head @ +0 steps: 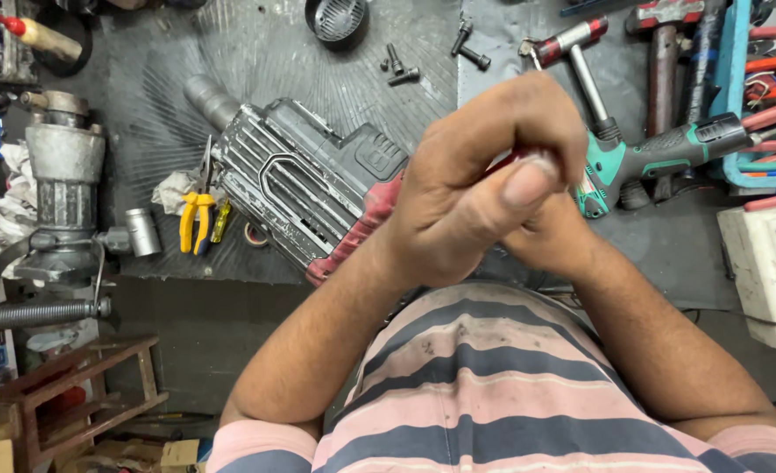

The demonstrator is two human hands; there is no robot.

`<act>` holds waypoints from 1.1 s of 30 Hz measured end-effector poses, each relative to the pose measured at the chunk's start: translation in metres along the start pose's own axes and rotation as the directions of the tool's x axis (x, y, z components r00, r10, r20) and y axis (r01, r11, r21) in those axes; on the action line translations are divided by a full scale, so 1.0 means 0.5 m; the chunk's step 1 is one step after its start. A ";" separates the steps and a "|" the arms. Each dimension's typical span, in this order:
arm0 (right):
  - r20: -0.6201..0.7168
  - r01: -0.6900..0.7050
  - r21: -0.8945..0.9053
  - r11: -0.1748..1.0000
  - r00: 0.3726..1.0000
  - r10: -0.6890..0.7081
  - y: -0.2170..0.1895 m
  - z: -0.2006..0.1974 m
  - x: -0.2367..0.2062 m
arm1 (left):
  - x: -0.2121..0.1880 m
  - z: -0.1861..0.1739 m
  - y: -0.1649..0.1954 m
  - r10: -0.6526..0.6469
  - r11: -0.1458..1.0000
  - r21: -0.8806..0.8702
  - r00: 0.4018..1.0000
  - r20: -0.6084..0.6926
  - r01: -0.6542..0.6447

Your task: The person uses a red-handled screwdriver to loosen and remove screws from the housing of a rotary hammer power drill on a cluttered workbench. They reposition the drill, use a cordless drill driver on a screw, then return to the screwdriver to continue removing screws by hand.

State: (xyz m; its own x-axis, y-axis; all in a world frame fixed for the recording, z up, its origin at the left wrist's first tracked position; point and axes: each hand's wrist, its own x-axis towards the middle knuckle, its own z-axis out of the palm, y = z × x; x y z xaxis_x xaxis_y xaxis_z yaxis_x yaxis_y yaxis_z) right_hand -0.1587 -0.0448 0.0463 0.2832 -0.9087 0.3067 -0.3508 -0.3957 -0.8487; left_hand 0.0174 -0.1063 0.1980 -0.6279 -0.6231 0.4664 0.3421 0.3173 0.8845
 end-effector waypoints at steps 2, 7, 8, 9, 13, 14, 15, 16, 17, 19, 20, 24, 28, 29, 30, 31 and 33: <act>-0.019 -0.070 -0.022 0.997 0.997 0.070 -0.001 0.002 0.000 | -0.004 -0.005 0.010 -0.037 0.999 -0.028 0.998 0.041 0.038; 0.026 -0.232 0.363 0.902 0.971 0.239 -0.041 0.003 0.011 | -0.019 0.018 0.029 -0.200 0.933 -0.299 0.979 0.024 0.198; 0.076 -0.289 0.552 0.782 0.952 0.298 -0.051 0.004 0.013 | -0.021 0.028 0.031 -0.222 0.925 -0.317 0.975 0.003 0.212; 0.117 -0.335 0.711 0.618 0.923 0.367 -0.060 0.003 0.016 | -0.023 0.037 0.035 -0.210 0.951 -0.239 0.977 -0.036 0.196; 0.303 -0.380 0.908 0.179 0.888 0.347 -0.060 0.004 0.027 | -0.023 0.050 0.044 -0.143 0.989 0.027 0.980 -0.136 0.148; 0.321 -0.410 0.864 0.291 0.895 0.309 -0.052 0.004 0.027 | -0.021 0.046 0.044 -0.134 0.989 0.053 0.983 -0.124 0.142; 0.331 -0.426 0.752 0.503 0.904 0.271 -0.043 0.003 0.025 | -0.017 0.035 0.040 -0.140 0.990 0.020 0.988 -0.065 0.142; 0.301 -0.391 0.667 0.634 0.920 0.251 -0.034 0.002 0.021 | -0.013 0.022 0.034 -0.143 0.990 -0.014 0.990 -0.004 0.143; 0.275 -0.347 0.565 0.748 0.935 0.226 -0.025 0.001 0.015 | -0.010 0.011 0.028 -0.143 0.988 -0.048 0.988 0.057 0.146; 0.194 -0.254 0.405 0.878 0.963 0.189 -0.010 0.006 0.003 | -0.011 0.002 0.014 -0.156 0.983 -0.082 0.980 0.121 0.166; 0.128 -0.215 0.355 0.910 0.975 0.181 -0.004 0.010 -0.002 | -0.014 0.000 0.007 -0.171 0.979 -0.087 0.977 0.126 0.182; -0.115 -0.099 0.130 0.987 0.987 0.114 0.008 0.022 -0.012 | -0.035 0.012 -0.023 -0.089 0.996 0.009 0.996 0.006 0.089; -0.181 -0.100 0.442 0.892 0.963 0.198 0.018 -0.006 -0.009 | -0.068 -0.021 -0.036 -0.059 0.969 0.232 0.991 -0.121 0.086; -0.226 -0.155 0.488 0.859 0.928 0.295 0.021 -0.014 -0.008 | -0.077 -0.034 -0.039 -0.063 0.934 0.337 0.985 -0.158 0.114; -0.261 -0.207 0.535 0.819 0.882 0.393 0.025 -0.019 -0.006 | -0.088 -0.044 -0.041 -0.109 0.882 0.435 0.976 -0.189 0.183; -0.260 -0.152 0.639 0.754 0.880 0.398 0.030 -0.028 -0.004 | -0.100 -0.055 -0.044 -0.155 0.814 0.525 0.963 -0.219 0.251; -0.261 -0.033 0.809 0.587 0.874 0.409 0.039 -0.037 -0.002 | -0.125 -0.063 -0.054 -0.324 0.747 0.511 0.904 -0.277 0.425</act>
State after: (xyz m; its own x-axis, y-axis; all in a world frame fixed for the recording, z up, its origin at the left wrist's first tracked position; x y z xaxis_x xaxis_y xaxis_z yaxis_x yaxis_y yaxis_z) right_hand -0.1824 -0.0540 0.0372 -0.1292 -0.9910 0.0337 0.5066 -0.0952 -0.8569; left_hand 0.0692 -0.0984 0.1446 -0.4848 -0.8647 0.1313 -0.3685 0.3381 0.8660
